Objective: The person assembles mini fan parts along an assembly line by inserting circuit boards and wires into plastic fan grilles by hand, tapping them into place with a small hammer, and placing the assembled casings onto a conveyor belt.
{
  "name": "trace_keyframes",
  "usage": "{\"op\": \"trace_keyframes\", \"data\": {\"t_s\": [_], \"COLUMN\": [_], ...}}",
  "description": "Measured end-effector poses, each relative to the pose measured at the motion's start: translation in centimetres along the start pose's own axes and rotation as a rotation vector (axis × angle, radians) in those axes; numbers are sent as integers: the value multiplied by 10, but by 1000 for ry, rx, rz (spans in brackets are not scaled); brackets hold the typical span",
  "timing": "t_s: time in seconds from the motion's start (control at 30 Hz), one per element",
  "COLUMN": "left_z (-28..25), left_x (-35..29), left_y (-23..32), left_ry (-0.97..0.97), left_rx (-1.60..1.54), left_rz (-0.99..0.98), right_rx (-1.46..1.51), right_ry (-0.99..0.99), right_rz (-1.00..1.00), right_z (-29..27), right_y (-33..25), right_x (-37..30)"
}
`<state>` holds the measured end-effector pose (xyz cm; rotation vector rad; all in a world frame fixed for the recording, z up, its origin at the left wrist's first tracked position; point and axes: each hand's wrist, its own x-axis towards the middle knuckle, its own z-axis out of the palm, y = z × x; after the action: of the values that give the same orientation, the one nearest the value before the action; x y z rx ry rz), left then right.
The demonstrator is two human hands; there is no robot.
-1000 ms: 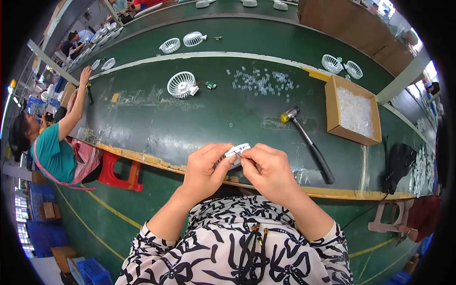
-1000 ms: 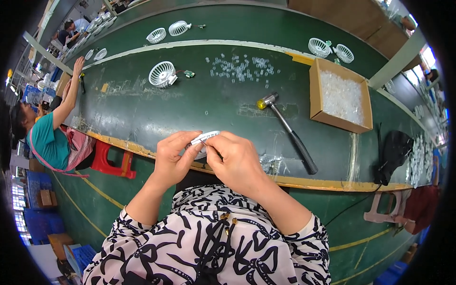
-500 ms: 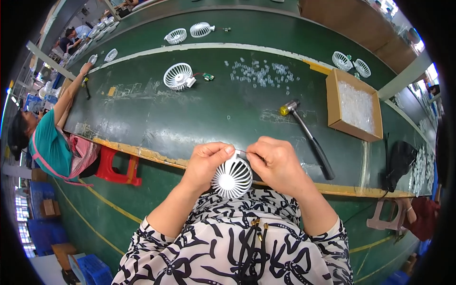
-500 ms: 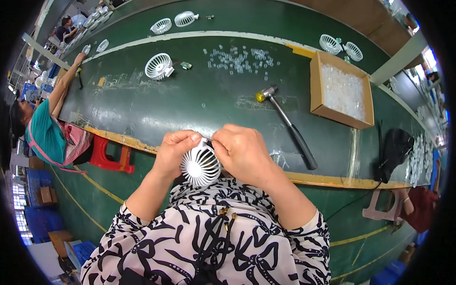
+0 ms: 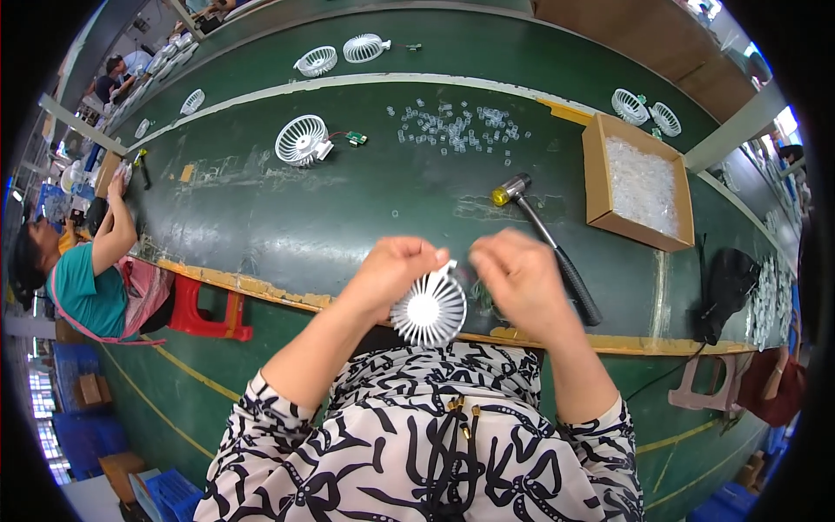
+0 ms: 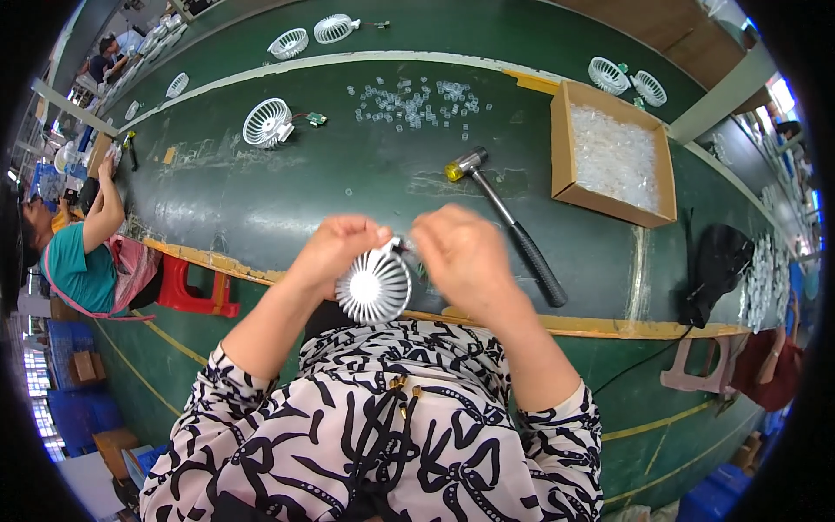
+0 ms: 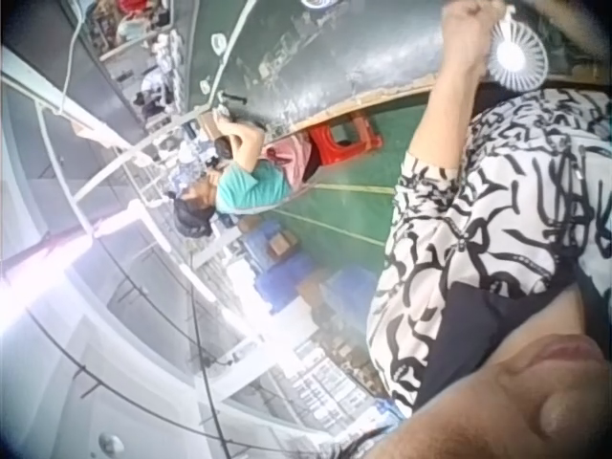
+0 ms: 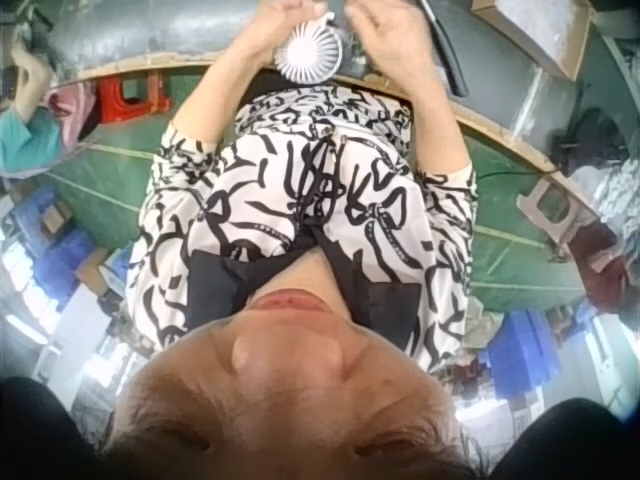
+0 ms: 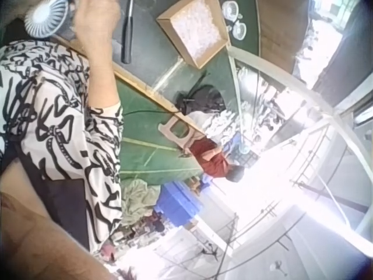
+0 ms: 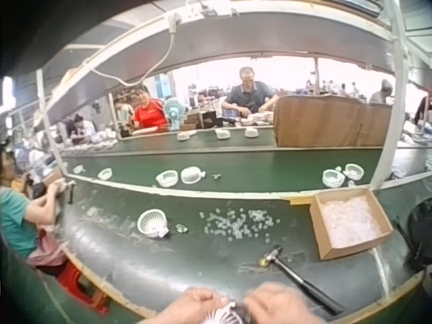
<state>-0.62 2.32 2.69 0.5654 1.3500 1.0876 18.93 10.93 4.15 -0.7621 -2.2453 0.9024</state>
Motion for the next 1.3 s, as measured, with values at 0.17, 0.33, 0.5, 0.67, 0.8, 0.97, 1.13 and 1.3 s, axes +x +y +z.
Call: {"op": "trace_keyframes", "data": {"t_s": [0.17,0.33,0.5,0.67,0.8,0.97,1.13,1.3], "left_z": [-5,-4,4,3,7,1,2,4], "left_x": [39,14,-23,-24,-19,-21,-19,-26], "left_y": [22,-1,-29,-38,-40,-41,-42,-38], "left_ry": [137,418,447,499,489,505,478,467], "left_rx": [470,976,1146,1123,1110,1097,1098,1109], "left_rz": [195,741,842,775,776,771,745,764], "right_rx": [-606,-613,-233,-193,-415,-244,-346,-454], "right_ry": [222,102,113,67,-51,331,446,12], "right_rz": [73,157,65,-175,-136,-325,-487,-132], "right_z": [-32,-31,-29,-12,8,-20,-15,9], "right_y": [28,54,12,-18,-3,-48,-40,9], "right_x": [3,-15,-8,-6,-21,-1,-12,-32]}}
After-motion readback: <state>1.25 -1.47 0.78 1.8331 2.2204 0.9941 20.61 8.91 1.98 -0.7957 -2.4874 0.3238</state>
